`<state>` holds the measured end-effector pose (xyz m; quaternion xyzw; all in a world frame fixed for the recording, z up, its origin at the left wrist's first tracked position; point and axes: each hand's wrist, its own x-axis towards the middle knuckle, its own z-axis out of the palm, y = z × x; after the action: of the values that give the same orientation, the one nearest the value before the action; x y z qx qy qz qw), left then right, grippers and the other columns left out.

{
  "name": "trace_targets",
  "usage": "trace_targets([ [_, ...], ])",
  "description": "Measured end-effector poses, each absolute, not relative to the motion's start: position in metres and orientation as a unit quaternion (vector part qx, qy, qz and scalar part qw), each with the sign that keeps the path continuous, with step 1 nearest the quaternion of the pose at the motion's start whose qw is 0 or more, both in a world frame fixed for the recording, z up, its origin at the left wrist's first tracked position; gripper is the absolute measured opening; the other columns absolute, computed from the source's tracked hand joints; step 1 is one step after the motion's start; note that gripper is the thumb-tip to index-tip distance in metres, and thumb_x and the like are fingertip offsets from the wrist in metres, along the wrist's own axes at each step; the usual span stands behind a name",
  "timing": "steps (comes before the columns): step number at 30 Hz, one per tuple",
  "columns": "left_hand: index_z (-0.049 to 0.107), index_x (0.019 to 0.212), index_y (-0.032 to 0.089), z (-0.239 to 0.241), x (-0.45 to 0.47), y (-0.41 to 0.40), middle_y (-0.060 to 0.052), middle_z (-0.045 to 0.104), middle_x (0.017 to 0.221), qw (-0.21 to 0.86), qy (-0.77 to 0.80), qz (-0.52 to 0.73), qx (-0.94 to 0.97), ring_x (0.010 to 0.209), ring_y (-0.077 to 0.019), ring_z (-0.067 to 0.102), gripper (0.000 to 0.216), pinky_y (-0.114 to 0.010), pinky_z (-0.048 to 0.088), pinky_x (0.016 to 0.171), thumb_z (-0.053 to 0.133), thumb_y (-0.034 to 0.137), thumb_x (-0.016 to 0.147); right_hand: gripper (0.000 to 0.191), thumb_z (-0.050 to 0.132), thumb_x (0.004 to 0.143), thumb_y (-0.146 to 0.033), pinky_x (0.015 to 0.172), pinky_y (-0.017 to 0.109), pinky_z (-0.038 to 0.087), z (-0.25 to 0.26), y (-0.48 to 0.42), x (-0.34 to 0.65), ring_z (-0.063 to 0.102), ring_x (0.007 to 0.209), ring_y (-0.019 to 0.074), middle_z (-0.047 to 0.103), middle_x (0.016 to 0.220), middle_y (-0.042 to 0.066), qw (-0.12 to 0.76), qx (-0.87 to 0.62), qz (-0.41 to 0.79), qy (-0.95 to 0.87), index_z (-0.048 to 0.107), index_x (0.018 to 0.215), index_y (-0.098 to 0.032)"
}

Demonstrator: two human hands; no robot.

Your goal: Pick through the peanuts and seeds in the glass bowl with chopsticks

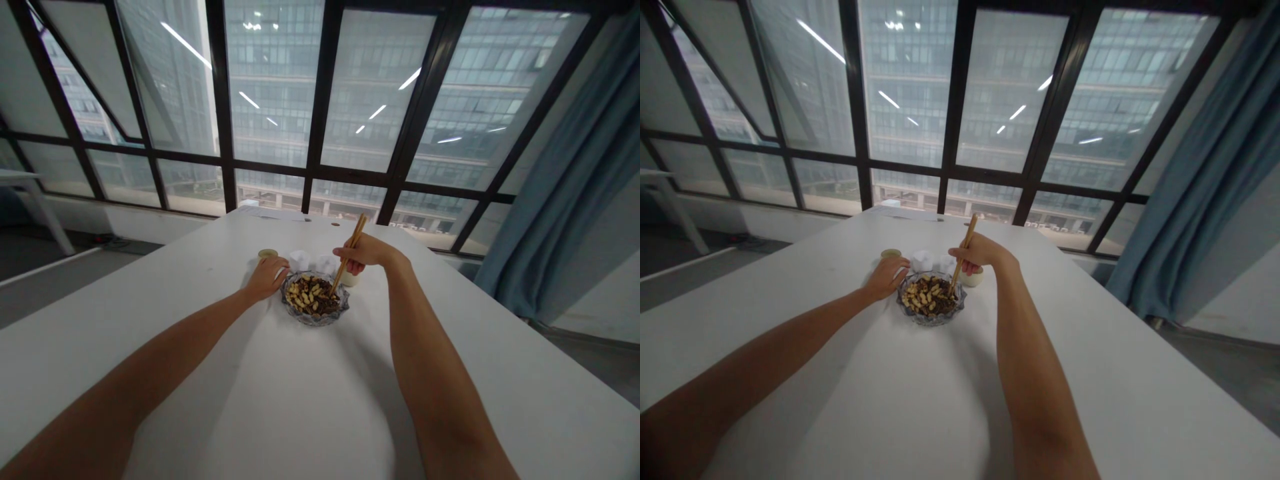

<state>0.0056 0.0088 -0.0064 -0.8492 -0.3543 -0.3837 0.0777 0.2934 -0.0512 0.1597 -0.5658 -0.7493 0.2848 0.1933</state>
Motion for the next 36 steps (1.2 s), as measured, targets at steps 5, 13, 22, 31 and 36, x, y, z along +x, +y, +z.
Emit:
trace_targets([
  [5,0.064,0.107,0.021,-0.006,0.007,0.008,-0.009,0.070,0.113,0.079,-0.353,-0.387,-0.848,0.111,-0.0241,0.060,0.033,-0.046,0.042,0.105,0.036,0.037,0.103,0.042,0.069,0.095,-0.035,0.045,0.023,0.055,0.156,-0.048,0.289,0.063,0.040,0.0138,0.070,0.053,0.006,0.176,-0.570,0.294,-0.747,0.062,0.059,-0.015],
  [13,0.064,0.107,0.020,-0.005,0.008,0.006,-0.009,0.071,0.112,0.076,-0.351,-0.387,-0.849,0.110,-0.0242,0.060,0.033,-0.047,0.042,0.104,0.036,0.037,0.103,0.040,0.071,0.094,-0.036,0.044,0.018,0.054,0.158,-0.052,0.284,0.065,0.043,0.0123,0.070,0.053,0.006,0.164,-0.555,0.312,-0.754,0.063,0.062,-0.013],
  [22,0.065,0.107,0.022,-0.004,0.007,0.007,-0.008,0.070,0.113,0.067,-0.366,-0.377,-0.848,0.113,-0.0243,0.059,0.033,-0.046,0.041,0.106,0.036,0.037,0.103,0.043,0.075,0.089,-0.045,0.042,0.021,0.056,0.158,-0.052,0.290,0.065,0.041,0.0141,0.069,0.051,0.007,0.206,-0.522,0.341,-0.754,0.061,0.060,-0.016],
  [31,0.059,0.121,0.021,-0.012,0.001,0.015,-0.014,0.062,0.135,0.098,-0.479,-0.443,-0.751,0.128,-0.0310,0.054,0.032,-0.049,0.039,0.108,0.058,0.035,0.092,0.041,0.076,0.086,-0.048,0.038,0.020,0.049,0.167,-0.057,0.305,0.063,0.040,0.0137,0.068,0.049,0.006,0.273,-0.507,0.341,-0.743,0.066,0.066,-0.014],
  [36,0.046,0.139,0.019,-0.024,-0.005,0.031,-0.021,0.048,0.151,0.072,-0.570,-0.446,-0.687,0.139,-0.0395,0.044,0.067,-0.056,0.037,0.111,0.073,0.042,0.082,0.047,0.078,0.079,-0.057,0.037,0.020,0.047,0.170,-0.062,0.309,0.062,0.039,0.0131,0.068,0.051,0.006,0.331,-0.455,0.362,-0.743,0.066,0.070,-0.013],
])
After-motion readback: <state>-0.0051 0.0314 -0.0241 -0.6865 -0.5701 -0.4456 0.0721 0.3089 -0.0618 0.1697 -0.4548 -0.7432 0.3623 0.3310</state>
